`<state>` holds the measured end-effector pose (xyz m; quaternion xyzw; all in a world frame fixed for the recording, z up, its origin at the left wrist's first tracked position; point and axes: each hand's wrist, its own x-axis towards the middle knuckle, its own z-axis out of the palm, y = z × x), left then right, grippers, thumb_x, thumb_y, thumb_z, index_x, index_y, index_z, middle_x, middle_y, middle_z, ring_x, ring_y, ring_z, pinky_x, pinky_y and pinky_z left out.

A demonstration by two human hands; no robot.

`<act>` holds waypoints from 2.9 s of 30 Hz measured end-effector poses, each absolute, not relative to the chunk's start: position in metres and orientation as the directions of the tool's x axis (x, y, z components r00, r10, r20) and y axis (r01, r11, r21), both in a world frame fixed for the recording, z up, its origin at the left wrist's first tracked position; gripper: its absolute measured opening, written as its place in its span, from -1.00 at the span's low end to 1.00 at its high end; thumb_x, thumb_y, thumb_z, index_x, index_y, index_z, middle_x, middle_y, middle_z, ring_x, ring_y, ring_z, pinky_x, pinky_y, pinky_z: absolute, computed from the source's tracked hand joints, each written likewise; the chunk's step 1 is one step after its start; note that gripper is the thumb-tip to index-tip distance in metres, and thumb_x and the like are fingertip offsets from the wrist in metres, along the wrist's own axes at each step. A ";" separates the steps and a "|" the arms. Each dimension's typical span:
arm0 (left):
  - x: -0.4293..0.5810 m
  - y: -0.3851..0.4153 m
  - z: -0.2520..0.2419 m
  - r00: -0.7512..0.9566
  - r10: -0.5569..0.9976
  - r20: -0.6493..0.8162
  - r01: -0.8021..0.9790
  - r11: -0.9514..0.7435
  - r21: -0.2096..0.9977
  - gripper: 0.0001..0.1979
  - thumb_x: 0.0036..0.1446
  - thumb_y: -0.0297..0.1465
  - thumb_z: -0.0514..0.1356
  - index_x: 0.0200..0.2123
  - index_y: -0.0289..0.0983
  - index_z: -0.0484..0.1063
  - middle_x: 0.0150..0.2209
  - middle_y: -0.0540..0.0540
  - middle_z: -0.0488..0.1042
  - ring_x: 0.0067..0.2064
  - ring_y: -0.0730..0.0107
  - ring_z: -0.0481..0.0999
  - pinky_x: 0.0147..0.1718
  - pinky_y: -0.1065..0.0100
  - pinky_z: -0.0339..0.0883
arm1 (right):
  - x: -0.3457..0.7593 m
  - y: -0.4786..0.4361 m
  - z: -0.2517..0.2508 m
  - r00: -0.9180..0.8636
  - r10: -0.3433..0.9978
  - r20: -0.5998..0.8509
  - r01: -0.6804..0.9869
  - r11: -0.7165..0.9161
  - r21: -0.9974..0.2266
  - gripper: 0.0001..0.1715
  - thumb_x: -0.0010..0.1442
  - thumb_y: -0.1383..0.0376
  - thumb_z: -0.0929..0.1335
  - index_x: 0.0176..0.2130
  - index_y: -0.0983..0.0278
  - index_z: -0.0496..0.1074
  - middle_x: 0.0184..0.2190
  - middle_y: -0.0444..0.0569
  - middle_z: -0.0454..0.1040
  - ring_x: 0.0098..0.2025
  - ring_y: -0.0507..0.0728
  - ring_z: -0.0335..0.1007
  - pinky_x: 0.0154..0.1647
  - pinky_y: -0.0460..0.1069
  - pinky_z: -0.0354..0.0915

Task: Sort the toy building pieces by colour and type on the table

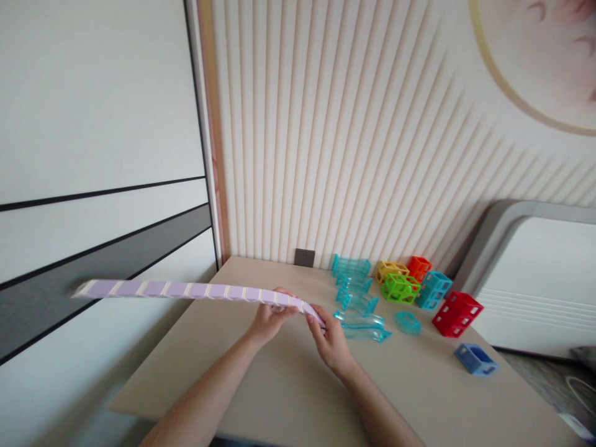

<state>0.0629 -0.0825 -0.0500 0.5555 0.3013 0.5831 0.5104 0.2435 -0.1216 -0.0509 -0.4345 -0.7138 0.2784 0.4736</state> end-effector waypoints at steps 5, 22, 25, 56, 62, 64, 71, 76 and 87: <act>0.062 -0.079 -0.049 0.147 0.954 0.259 -0.389 -0.185 0.902 -0.57 -0.20 -0.19 0.52 -0.34 -0.27 0.47 -0.37 -0.07 0.59 -0.26 0.25 0.57 -0.21 0.27 0.41 | 0.246 -0.120 -0.051 -0.224 0.816 0.533 0.429 0.574 -0.698 -0.67 0.40 0.15 0.24 -0.01 0.25 0.45 -0.27 -0.01 0.55 -0.28 0.13 0.46 -0.27 -0.05 0.32; 0.065 -0.076 -0.048 0.020 0.976 0.215 -0.632 -0.155 0.759 -0.42 -0.01 -0.20 0.45 0.05 -0.19 0.38 -0.13 -0.09 0.58 -0.17 0.37 0.56 -0.14 0.34 0.42 | 0.278 -0.135 -0.041 0.087 0.877 0.472 0.242 0.441 -0.864 -0.60 0.33 -0.01 0.30 -0.05 0.22 0.39 -0.42 -0.10 0.44 -0.42 0.09 0.36 -0.40 -0.06 0.28; 0.059 -0.080 -0.042 -0.048 0.977 0.206 -0.685 -0.182 0.706 -0.40 0.02 -0.18 0.42 0.10 -0.14 0.35 -0.13 -0.06 0.56 -0.19 0.42 0.57 -0.17 0.39 0.43 | 0.320 -0.153 -0.037 0.231 0.898 0.374 0.077 0.367 -0.927 -0.56 0.24 -0.05 0.37 -0.08 0.20 0.34 -0.53 -0.19 0.40 -0.48 0.06 0.32 -0.42 -0.08 0.25; 0.119 -0.146 -0.071 0.635 0.749 0.188 0.582 -0.624 0.522 -0.93 0.12 -0.36 0.28 -0.30 -0.20 0.49 -0.23 -0.09 0.53 -0.11 0.15 0.47 -0.10 0.24 0.27 | 0.581 -0.253 -0.067 0.720 0.683 0.124 0.433 -0.303 -0.849 -0.55 0.00 0.03 0.37 -0.24 0.32 0.52 -0.53 -0.05 0.50 -0.44 0.17 0.44 -0.43 -0.01 0.27; 0.129 -0.140 -0.075 0.639 0.745 0.192 0.589 -0.635 0.499 -0.90 0.11 -0.35 0.29 -0.27 -0.20 0.50 -0.22 -0.10 0.53 -0.11 0.12 0.47 -0.08 0.20 0.26 | 0.597 -0.245 -0.074 0.760 0.632 0.152 0.522 -0.454 -0.723 -0.54 0.00 0.11 0.39 -0.16 0.33 0.56 -0.25 0.13 0.58 -0.11 0.36 0.49 -0.08 0.17 0.30; 0.126 -0.139 -0.076 0.650 0.736 0.187 0.568 -0.635 0.523 -0.83 0.08 -0.36 0.31 -0.20 -0.19 0.52 -0.18 -0.11 0.53 -0.08 0.11 0.47 -0.05 0.19 0.26 | 0.596 -0.241 -0.075 0.766 0.616 0.186 0.558 -0.493 -0.667 -0.42 0.04 0.08 0.38 0.00 0.30 0.52 -0.06 0.20 0.54 0.07 0.43 0.39 0.06 0.27 0.21; 0.114 -0.141 -0.074 0.647 0.743 0.173 0.560 -0.617 0.553 -0.89 0.14 -0.37 0.23 -0.25 -0.18 0.53 -0.24 -0.10 0.52 -0.12 0.13 0.47 -0.10 0.22 0.25 | 0.573 -0.216 -0.063 0.607 0.761 0.229 0.785 -0.529 -0.321 -0.32 0.26 0.03 0.28 0.28 0.21 0.27 0.12 0.12 0.47 0.19 0.36 0.32 0.14 0.26 0.15; 0.119 -0.142 -0.074 0.643 0.747 0.171 0.580 -0.620 0.528 -0.93 0.12 -0.39 0.25 -0.30 -0.19 0.52 -0.27 -0.08 0.52 -0.13 0.15 0.45 -0.11 0.24 0.23 | 0.560 -0.204 -0.062 0.592 0.765 0.252 0.805 -0.552 -0.216 -0.45 0.32 0.12 0.25 0.23 0.20 0.33 0.07 0.12 0.52 0.15 0.33 0.38 0.13 0.22 0.15; 0.116 -0.140 -0.091 0.653 0.710 0.265 0.556 -0.687 0.469 -0.88 0.20 -0.32 0.23 -0.20 -0.13 0.54 -0.22 -0.09 0.54 -0.13 0.14 0.51 -0.10 0.21 0.33 | 0.559 -0.211 -0.073 0.437 0.798 0.415 0.884 -0.466 -0.033 -0.42 0.33 0.35 0.18 0.30 0.18 0.25 0.09 0.13 0.49 0.08 0.28 0.42 0.16 0.21 0.14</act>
